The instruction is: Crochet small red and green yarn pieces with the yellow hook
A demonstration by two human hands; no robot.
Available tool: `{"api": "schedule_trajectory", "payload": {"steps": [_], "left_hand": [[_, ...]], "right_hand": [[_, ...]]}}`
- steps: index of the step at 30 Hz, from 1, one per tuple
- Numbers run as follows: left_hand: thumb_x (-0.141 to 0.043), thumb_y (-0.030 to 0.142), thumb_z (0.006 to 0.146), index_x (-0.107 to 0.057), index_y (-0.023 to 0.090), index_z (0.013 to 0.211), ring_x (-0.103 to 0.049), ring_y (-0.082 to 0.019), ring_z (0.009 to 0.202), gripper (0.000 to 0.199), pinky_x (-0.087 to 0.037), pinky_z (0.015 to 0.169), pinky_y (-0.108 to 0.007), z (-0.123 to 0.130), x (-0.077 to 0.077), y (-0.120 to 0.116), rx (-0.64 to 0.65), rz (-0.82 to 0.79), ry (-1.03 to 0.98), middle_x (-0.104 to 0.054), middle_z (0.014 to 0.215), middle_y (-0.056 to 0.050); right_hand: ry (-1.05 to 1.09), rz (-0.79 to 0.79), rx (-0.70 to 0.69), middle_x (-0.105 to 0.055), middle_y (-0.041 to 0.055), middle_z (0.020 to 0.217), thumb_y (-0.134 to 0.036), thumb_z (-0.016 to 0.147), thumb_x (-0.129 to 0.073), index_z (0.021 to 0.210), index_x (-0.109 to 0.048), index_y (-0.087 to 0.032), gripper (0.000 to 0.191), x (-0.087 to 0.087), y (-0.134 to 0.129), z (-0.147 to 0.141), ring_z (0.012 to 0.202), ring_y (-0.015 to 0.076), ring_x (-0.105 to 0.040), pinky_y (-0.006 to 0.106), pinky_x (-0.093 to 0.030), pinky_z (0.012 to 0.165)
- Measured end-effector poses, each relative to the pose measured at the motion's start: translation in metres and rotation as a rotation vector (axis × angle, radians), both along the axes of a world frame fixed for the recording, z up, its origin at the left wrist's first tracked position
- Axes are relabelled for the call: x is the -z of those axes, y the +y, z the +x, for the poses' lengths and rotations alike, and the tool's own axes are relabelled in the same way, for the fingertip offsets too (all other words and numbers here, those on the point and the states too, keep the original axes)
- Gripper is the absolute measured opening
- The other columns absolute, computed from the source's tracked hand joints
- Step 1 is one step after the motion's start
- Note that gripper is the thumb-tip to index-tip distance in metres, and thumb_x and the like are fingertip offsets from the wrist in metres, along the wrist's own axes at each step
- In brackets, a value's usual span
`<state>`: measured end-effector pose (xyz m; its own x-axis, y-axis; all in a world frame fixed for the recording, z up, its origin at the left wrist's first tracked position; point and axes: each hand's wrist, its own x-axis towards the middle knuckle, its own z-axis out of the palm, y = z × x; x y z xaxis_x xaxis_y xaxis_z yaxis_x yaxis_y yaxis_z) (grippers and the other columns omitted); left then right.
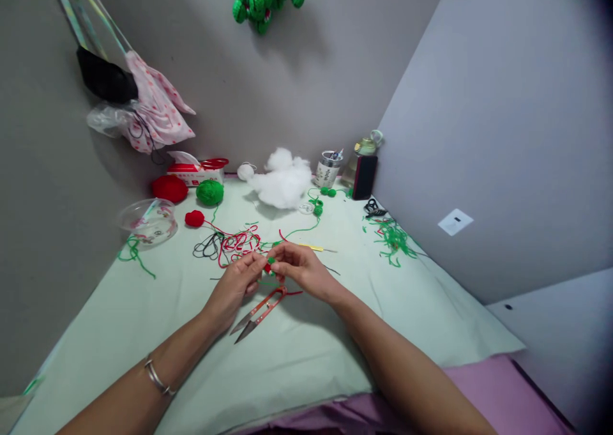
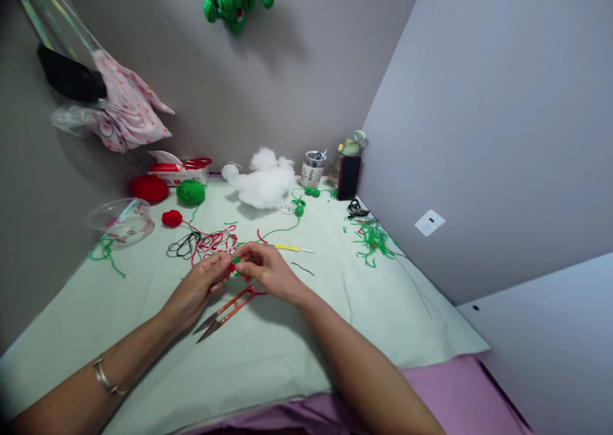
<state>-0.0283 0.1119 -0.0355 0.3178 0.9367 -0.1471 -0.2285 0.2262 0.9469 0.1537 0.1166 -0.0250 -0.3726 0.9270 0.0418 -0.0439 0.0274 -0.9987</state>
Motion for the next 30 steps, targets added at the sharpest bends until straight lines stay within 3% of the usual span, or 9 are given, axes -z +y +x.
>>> {"api": "schedule_trajectory", "payload": {"steps": [3, 7, 13, 20, 23, 26, 28, 30], "left_hand": [[-0.078, 0.064, 0.082, -0.065, 0.019, 0.081, -0.026, -0.01, 0.053, 0.047, -0.022, 0.051, -0.025, -0.001, -0.003, -0.001, 0.008, -0.001, -0.016, -0.042, 0.06, 0.007], [-0.088, 0.046, 0.075, -0.068, 0.018, 0.087, -0.035, -0.01, 0.054, 0.036, -0.022, 0.052, -0.026, -0.003, -0.003, 0.001, 0.055, 0.007, 0.005, -0.062, 0.069, 0.001], [-0.089, 0.039, 0.072, -0.068, 0.019, 0.081, -0.029, -0.009, 0.049, 0.031, -0.019, 0.051, -0.026, -0.002, 0.001, 0.0, 0.074, 0.021, 0.038, -0.046, 0.054, 0.009], [-0.08, 0.048, 0.085, -0.069, 0.018, 0.088, -0.039, -0.009, 0.051, 0.032, -0.029, 0.051, -0.024, 0.002, -0.003, -0.007, 0.13, -0.001, 0.054, -0.056, 0.062, 0.006], [-0.084, 0.046, 0.082, -0.074, 0.017, 0.094, -0.038, -0.009, 0.052, 0.032, -0.03, 0.053, -0.024, 0.001, -0.003, -0.005, 0.13, 0.01, 0.061, -0.055, 0.063, 0.006], [-0.088, 0.043, 0.076, -0.074, 0.017, 0.086, -0.033, -0.008, 0.052, 0.031, -0.028, 0.052, -0.023, -0.001, -0.001, -0.002, 0.111, 0.026, 0.075, -0.048, 0.058, 0.008], [-0.088, 0.044, 0.075, -0.074, 0.017, 0.084, -0.035, -0.008, 0.054, 0.032, -0.029, 0.053, -0.022, -0.001, 0.001, -0.002, 0.101, 0.029, 0.084, -0.048, 0.059, 0.008], [-0.086, 0.049, 0.077, -0.075, 0.016, 0.086, -0.036, -0.008, 0.054, 0.035, -0.028, 0.052, -0.021, -0.002, 0.001, -0.002, 0.088, 0.023, 0.094, -0.049, 0.06, 0.007]], "right_hand": [[0.035, -0.036, 0.004, -0.065, -0.0026, 0.077, -0.053, 0.08, -0.084, 0.098, -0.066, -0.022, 0.04, -0.002, 0.002, 0.004, 0.063, 0.013, -0.06, 0.029, -0.051, 0.064], [0.034, -0.041, 0.008, -0.066, -0.0021, 0.076, -0.056, 0.082, -0.081, 0.098, -0.067, -0.021, 0.041, -0.005, 0.0, 0.003, 0.066, 0.0141, -0.062, 0.029, -0.051, 0.065], [0.008, -0.014, 0.074, -0.06, -0.0033, 0.07, -0.056, 0.078, -0.085, 0.079, -0.066, -0.02, 0.041, -0.002, -0.001, -0.005, 0.062, 0.0115, -0.051, 0.026, -0.042, 0.06], [0.03, -0.009, 0.17, -0.056, -0.0049, 0.064, -0.059, 0.078, -0.082, 0.077, -0.067, -0.02, 0.043, 0.005, 0.004, -0.004, 0.058, 0.0104, -0.047, 0.026, -0.041, 0.06], [0.015, 0.021, 0.174, -0.06, -0.0035, 0.067, -0.059, 0.078, -0.082, 0.078, -0.069, -0.019, 0.042, 0.002, 0.001, -0.008, 0.06, 0.011, -0.05, 0.026, -0.043, 0.061], [-0.024, 0.067, 0.172, -0.065, -0.0013, 0.069, -0.053, 0.071, -0.088, 0.076, -0.072, -0.018, 0.039, -0.005, -0.001, -0.008, 0.062, 0.0121, -0.054, 0.027, -0.044, 0.061], [-0.049, 0.103, 0.219, -0.066, -0.001, 0.065, -0.049, 0.068, -0.09, 0.073, -0.074, -0.018, 0.035, -0.011, 0.003, 0.001, 0.059, 0.0124, -0.054, 0.027, -0.044, 0.059], [-0.056, 0.152, 0.352, -0.065, -0.0014, 0.064, -0.045, 0.073, -0.086, 0.074, -0.074, -0.018, 0.03, -0.016, 0.011, 0.02, 0.058, 0.012, -0.052, 0.027, -0.043, 0.057]]}}
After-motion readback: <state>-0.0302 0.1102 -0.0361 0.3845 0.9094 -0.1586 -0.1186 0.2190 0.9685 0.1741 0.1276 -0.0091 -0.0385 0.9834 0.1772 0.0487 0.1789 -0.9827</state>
